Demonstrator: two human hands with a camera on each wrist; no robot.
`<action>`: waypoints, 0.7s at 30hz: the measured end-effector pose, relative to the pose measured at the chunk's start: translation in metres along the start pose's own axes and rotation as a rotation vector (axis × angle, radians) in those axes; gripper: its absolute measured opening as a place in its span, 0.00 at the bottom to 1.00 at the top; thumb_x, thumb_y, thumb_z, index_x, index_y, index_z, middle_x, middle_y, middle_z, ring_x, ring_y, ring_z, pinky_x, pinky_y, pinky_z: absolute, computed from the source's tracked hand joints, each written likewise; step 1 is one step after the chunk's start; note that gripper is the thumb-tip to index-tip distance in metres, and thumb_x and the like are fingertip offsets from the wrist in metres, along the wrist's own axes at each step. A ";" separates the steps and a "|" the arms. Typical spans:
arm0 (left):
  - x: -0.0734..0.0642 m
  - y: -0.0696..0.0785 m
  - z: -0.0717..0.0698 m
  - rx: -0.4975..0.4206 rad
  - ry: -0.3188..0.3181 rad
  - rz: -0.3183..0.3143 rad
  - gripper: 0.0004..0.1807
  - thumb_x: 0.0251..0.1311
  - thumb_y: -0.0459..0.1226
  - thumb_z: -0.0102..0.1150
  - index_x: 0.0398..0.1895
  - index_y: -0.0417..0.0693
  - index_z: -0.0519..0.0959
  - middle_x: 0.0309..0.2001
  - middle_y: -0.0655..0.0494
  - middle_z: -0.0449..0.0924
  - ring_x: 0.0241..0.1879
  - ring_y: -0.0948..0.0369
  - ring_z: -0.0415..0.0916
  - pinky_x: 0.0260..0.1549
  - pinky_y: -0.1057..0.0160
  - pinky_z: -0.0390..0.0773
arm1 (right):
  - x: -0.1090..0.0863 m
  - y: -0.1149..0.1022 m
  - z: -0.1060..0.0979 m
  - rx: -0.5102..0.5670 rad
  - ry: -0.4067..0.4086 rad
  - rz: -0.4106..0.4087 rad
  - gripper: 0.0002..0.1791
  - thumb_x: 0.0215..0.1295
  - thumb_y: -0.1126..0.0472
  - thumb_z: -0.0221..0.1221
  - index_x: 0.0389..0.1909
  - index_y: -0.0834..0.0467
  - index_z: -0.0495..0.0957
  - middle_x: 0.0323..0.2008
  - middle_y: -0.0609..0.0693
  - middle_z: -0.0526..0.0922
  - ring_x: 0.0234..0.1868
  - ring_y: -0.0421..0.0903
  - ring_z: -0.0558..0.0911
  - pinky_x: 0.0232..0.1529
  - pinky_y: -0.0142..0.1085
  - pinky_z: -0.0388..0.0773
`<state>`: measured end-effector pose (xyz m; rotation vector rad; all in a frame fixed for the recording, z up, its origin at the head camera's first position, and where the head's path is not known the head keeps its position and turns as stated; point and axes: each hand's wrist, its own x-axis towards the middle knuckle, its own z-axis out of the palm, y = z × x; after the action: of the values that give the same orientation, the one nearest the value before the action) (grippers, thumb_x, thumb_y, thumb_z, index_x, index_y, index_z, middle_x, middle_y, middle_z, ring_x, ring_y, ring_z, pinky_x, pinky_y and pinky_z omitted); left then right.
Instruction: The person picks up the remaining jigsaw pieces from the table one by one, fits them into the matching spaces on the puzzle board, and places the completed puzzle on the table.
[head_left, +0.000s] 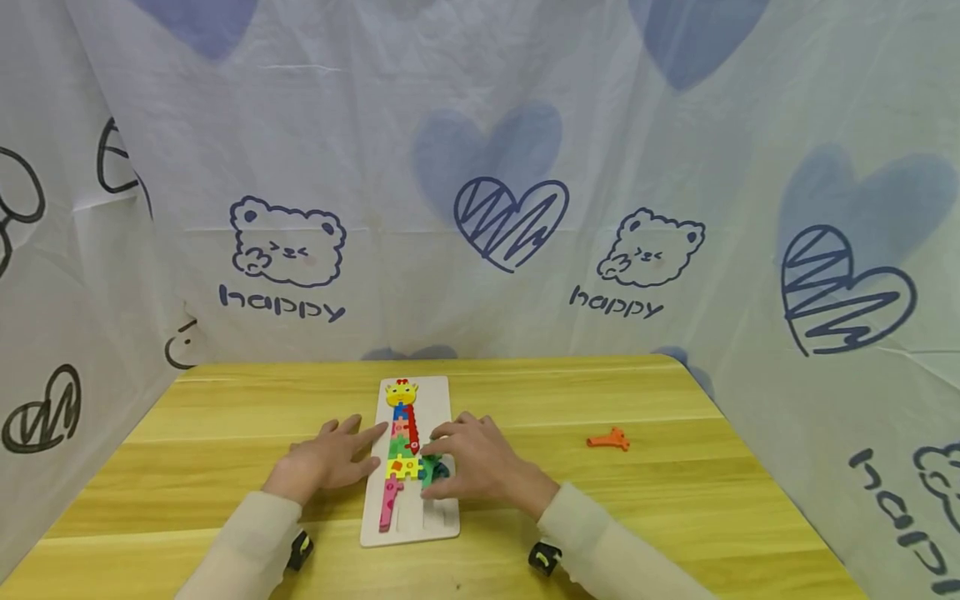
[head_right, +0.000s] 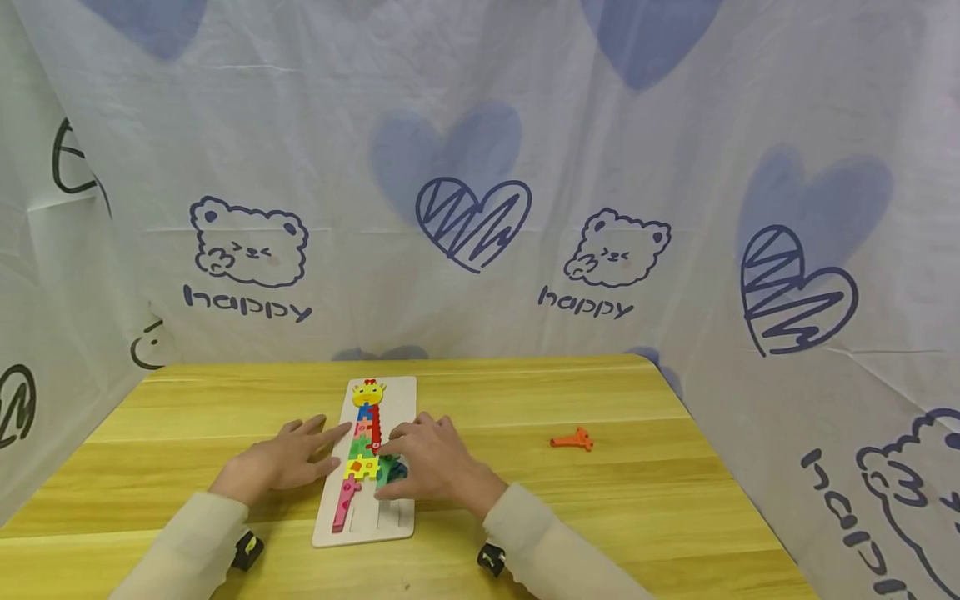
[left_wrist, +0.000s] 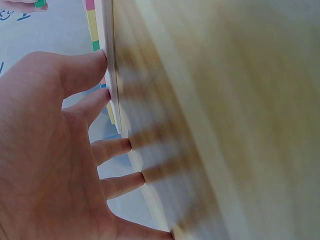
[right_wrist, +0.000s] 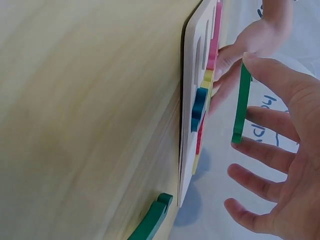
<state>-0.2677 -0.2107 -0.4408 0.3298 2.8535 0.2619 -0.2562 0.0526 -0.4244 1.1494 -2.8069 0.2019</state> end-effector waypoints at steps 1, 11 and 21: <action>0.000 0.000 0.000 0.000 0.000 0.001 0.36 0.73 0.59 0.51 0.81 0.65 0.60 0.81 0.36 0.55 0.75 0.25 0.52 0.56 0.10 0.57 | 0.000 -0.001 0.000 0.002 -0.001 0.000 0.31 0.55 0.30 0.69 0.58 0.40 0.85 0.62 0.44 0.84 0.53 0.44 0.77 0.46 0.34 0.70; 0.002 0.001 0.000 -0.003 -0.006 0.001 0.36 0.73 0.59 0.51 0.81 0.65 0.59 0.81 0.36 0.55 0.75 0.25 0.52 0.56 0.11 0.58 | 0.003 -0.009 0.002 0.017 -0.049 0.000 0.32 0.57 0.30 0.68 0.60 0.38 0.84 0.64 0.43 0.83 0.56 0.45 0.77 0.50 0.38 0.73; 0.000 0.001 -0.001 0.000 -0.004 -0.002 0.36 0.72 0.59 0.52 0.81 0.65 0.60 0.80 0.36 0.55 0.75 0.25 0.53 0.55 0.10 0.58 | 0.009 -0.018 0.005 0.012 -0.103 -0.006 0.32 0.55 0.28 0.68 0.59 0.36 0.84 0.65 0.40 0.82 0.51 0.42 0.75 0.44 0.34 0.68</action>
<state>-0.2678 -0.2101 -0.4398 0.3269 2.8503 0.2607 -0.2500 0.0325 -0.4260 1.2041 -2.8942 0.1643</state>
